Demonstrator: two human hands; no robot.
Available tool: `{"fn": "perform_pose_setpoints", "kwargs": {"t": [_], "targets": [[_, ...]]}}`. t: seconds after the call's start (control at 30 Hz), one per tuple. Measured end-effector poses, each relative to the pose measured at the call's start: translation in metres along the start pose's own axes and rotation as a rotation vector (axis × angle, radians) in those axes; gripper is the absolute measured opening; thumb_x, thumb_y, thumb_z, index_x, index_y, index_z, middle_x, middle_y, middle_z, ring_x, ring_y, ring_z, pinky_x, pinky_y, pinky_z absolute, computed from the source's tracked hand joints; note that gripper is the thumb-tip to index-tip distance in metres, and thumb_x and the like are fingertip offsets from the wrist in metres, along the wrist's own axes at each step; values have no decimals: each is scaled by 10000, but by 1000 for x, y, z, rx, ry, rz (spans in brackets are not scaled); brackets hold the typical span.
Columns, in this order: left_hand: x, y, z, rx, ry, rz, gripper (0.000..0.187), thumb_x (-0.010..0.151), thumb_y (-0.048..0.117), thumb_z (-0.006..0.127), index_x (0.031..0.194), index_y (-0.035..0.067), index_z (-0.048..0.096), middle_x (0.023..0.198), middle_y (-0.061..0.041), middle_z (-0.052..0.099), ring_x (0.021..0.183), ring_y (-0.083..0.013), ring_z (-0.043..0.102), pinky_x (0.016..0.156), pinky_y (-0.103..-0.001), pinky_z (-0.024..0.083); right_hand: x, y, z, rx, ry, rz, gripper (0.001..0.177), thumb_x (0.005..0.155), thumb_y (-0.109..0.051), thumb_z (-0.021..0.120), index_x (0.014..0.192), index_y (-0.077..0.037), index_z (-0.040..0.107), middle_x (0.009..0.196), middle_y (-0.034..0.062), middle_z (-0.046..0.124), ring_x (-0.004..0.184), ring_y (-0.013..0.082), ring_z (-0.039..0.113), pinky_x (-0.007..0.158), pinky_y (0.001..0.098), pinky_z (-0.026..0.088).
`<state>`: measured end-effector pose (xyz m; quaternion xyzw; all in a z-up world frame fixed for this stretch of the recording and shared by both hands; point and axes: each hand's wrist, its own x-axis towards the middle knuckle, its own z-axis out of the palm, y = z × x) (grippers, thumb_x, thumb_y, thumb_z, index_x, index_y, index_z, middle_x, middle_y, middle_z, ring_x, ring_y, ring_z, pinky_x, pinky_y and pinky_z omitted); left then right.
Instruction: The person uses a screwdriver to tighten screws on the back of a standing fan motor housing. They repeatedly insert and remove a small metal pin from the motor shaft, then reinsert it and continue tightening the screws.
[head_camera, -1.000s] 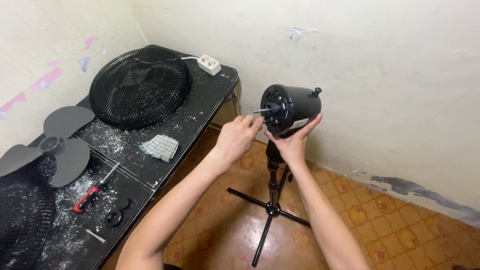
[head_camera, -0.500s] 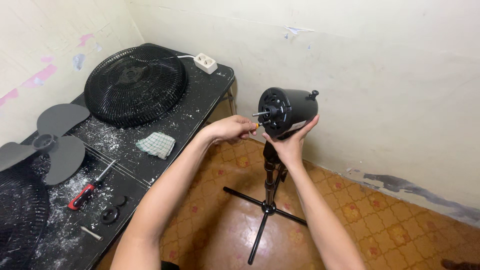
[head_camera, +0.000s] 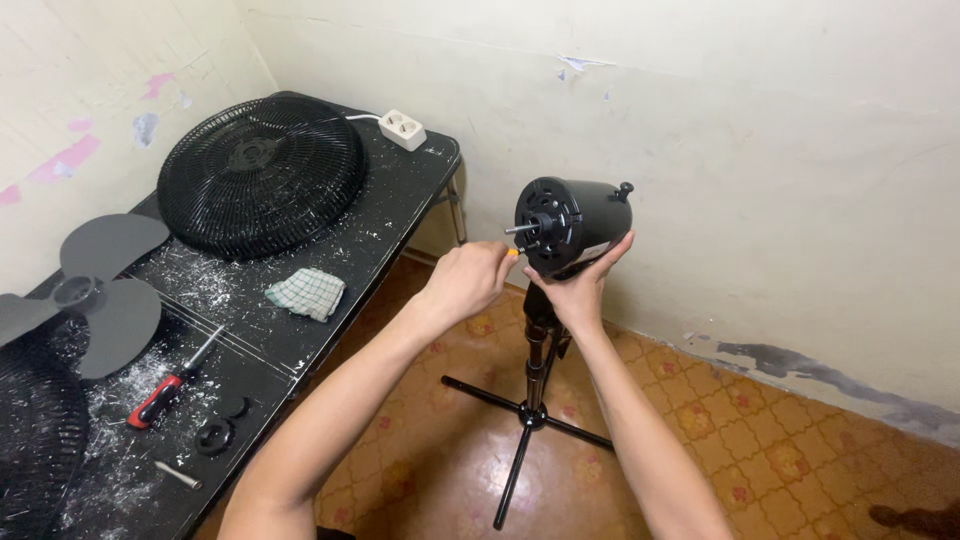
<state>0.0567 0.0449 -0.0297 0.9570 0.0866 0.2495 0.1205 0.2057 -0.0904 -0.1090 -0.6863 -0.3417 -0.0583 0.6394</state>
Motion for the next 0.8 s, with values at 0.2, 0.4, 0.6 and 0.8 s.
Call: {"fn": "perform_pose_setpoints", "kwargs": {"t": [0.2, 0.4, 0.6, 0.8], "targets": [[20, -31, 2, -818, -490, -479, 435, 1102, 361, 553, 1024, -10, 767, 638, -108, 459, 578, -355, 348, 529, -513, 342, -10, 0, -9, -25, -9, 12, 1584, 724, -183, 986, 1508, -102, -388, 1653, 322, 191, 1500, 383, 380, 1208, 456, 369], [0, 14, -6, -54, 22, 19, 264, 1023, 293, 621, 955, 53, 709, 759, -109, 640, 707, -336, 654, 608, -447, 517, -12, 4, -13, 5, 11, 24, 1582, 714, -177, 977, 1496, -96, -395, 1624, 303, 277, 1468, 364, 426, 1188, 446, 387], [-11, 46, -19, 215, 165, 130, 179, 939, 166, 595, 972, -1, 647, 847, -152, 648, 750, -340, 685, 584, -426, 554, -11, 6, -13, 14, -9, -37, 1565, 751, -166, 964, 1486, -91, -417, 1616, 306, 297, 1459, 361, 447, 1195, 451, 389], [-7, 62, -24, -132, -91, -209, 364, 1043, 277, 525, 911, -27, 677, 803, -281, 687, 809, -477, 682, 777, -540, 549, -12, 4, -20, 84, -58, 9, 1562, 782, -209, 951, 1466, -83, -447, 1531, 227, 471, 1407, 306, 529, 1184, 427, 400]]}}
